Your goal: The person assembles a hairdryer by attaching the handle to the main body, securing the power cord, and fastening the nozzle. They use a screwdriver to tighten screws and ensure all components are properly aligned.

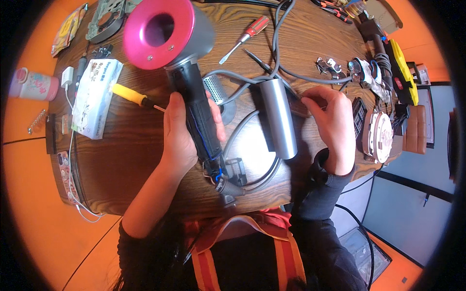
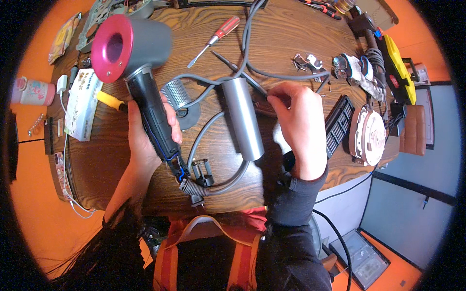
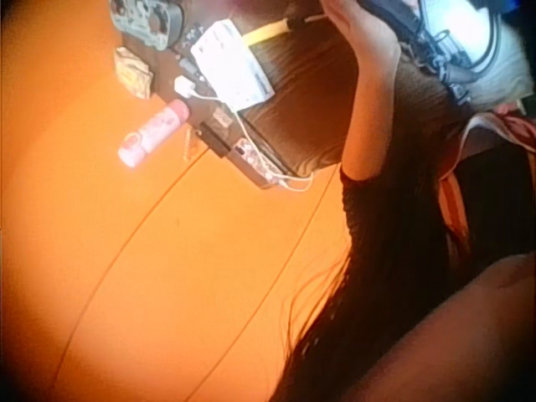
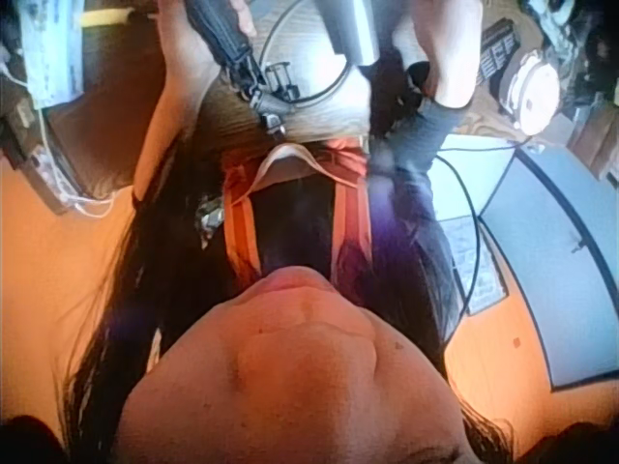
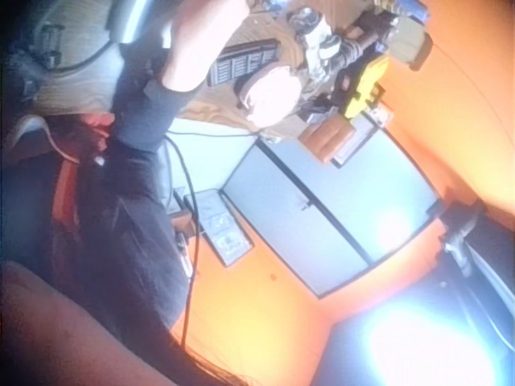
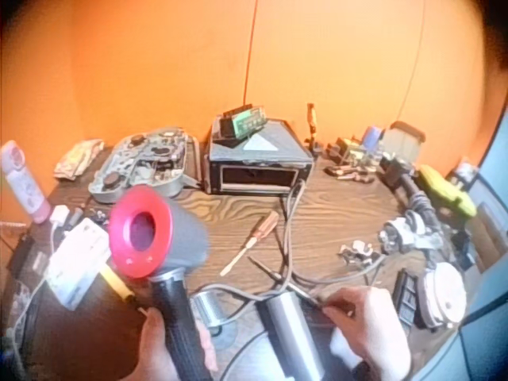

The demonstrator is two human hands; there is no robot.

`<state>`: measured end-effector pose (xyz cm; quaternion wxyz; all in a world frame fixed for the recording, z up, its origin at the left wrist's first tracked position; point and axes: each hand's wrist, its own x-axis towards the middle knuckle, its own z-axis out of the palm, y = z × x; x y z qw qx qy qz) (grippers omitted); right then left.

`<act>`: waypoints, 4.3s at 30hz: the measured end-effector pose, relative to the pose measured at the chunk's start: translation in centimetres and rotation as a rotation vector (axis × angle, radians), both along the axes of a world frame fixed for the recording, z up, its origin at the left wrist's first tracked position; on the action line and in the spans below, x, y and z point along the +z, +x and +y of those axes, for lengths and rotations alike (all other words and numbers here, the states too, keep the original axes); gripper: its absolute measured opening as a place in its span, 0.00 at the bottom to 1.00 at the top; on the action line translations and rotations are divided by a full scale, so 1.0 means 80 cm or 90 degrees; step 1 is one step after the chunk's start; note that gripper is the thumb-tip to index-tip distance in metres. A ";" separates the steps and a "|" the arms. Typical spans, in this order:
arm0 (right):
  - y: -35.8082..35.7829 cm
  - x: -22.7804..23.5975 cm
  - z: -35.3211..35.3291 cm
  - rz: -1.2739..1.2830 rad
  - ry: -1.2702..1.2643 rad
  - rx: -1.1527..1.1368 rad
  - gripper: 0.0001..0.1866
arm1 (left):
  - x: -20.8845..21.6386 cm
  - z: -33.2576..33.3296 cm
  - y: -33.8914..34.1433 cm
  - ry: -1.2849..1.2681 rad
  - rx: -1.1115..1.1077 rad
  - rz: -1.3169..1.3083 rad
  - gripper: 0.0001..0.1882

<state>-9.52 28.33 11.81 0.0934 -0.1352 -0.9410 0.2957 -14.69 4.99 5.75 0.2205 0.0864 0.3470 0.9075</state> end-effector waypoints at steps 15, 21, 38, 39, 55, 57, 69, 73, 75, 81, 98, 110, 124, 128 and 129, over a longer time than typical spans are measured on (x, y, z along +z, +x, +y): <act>-0.018 -0.024 -0.076 0.148 -0.086 0.391 0.05 | 0.023 -0.034 -0.027 -0.050 0.098 0.092 0.27; -0.018 -0.022 -0.088 0.171 -0.079 0.413 0.06 | 0.013 -0.075 -0.018 -0.116 0.101 0.103 0.26; -0.017 -0.005 -0.025 0.126 -0.134 0.058 0.05 | -0.013 -0.078 -0.022 -0.040 0.008 0.035 0.30; -0.015 -0.005 -0.024 0.046 -0.156 0.036 0.06 | -0.013 -0.076 -0.021 -0.041 -0.002 0.029 0.30; -0.011 0.000 0.001 -0.088 -0.587 0.209 0.18 | -0.013 -0.070 -0.017 -0.069 -0.020 0.009 0.29; -0.009 0.002 0.011 -0.110 -0.647 0.200 0.20 | -0.013 -0.068 -0.016 -0.067 -0.022 -0.004 0.29; -0.014 -0.008 -0.008 -0.164 -0.595 0.257 0.27 | -0.013 -0.065 -0.015 -0.086 -0.032 0.007 0.29; -0.013 -0.008 -0.018 -0.152 -0.520 0.250 0.30 | -0.013 -0.064 -0.014 -0.091 -0.041 0.023 0.29; -0.013 -0.008 -0.023 -0.114 -0.466 0.247 0.27 | -0.012 -0.063 -0.014 -0.101 -0.038 0.031 0.28; -0.022 -0.001 -0.044 0.244 0.042 0.105 0.09 | -0.011 -0.054 -0.011 -0.127 -0.028 0.043 0.25; -0.060 -0.024 -0.118 -0.026 0.139 0.369 0.07 | -0.008 -0.047 -0.007 -0.145 -0.048 0.020 0.20; -0.057 -0.019 -0.127 0.000 0.044 0.323 0.06 | -0.009 -0.046 -0.006 -0.162 -0.054 0.016 0.21; -0.045 -0.017 -0.164 -0.033 -0.797 0.103 0.06 | 0.001 -0.039 0.012 -0.295 0.012 0.051 0.16; -0.041 -0.013 -0.171 -0.012 -0.858 0.104 0.07 | 0.002 -0.040 0.014 -0.316 0.020 0.072 0.15; -0.041 -0.013 -0.173 -0.008 -0.856 0.103 0.08 | 0.003 -0.040 0.014 -0.316 0.021 0.076 0.15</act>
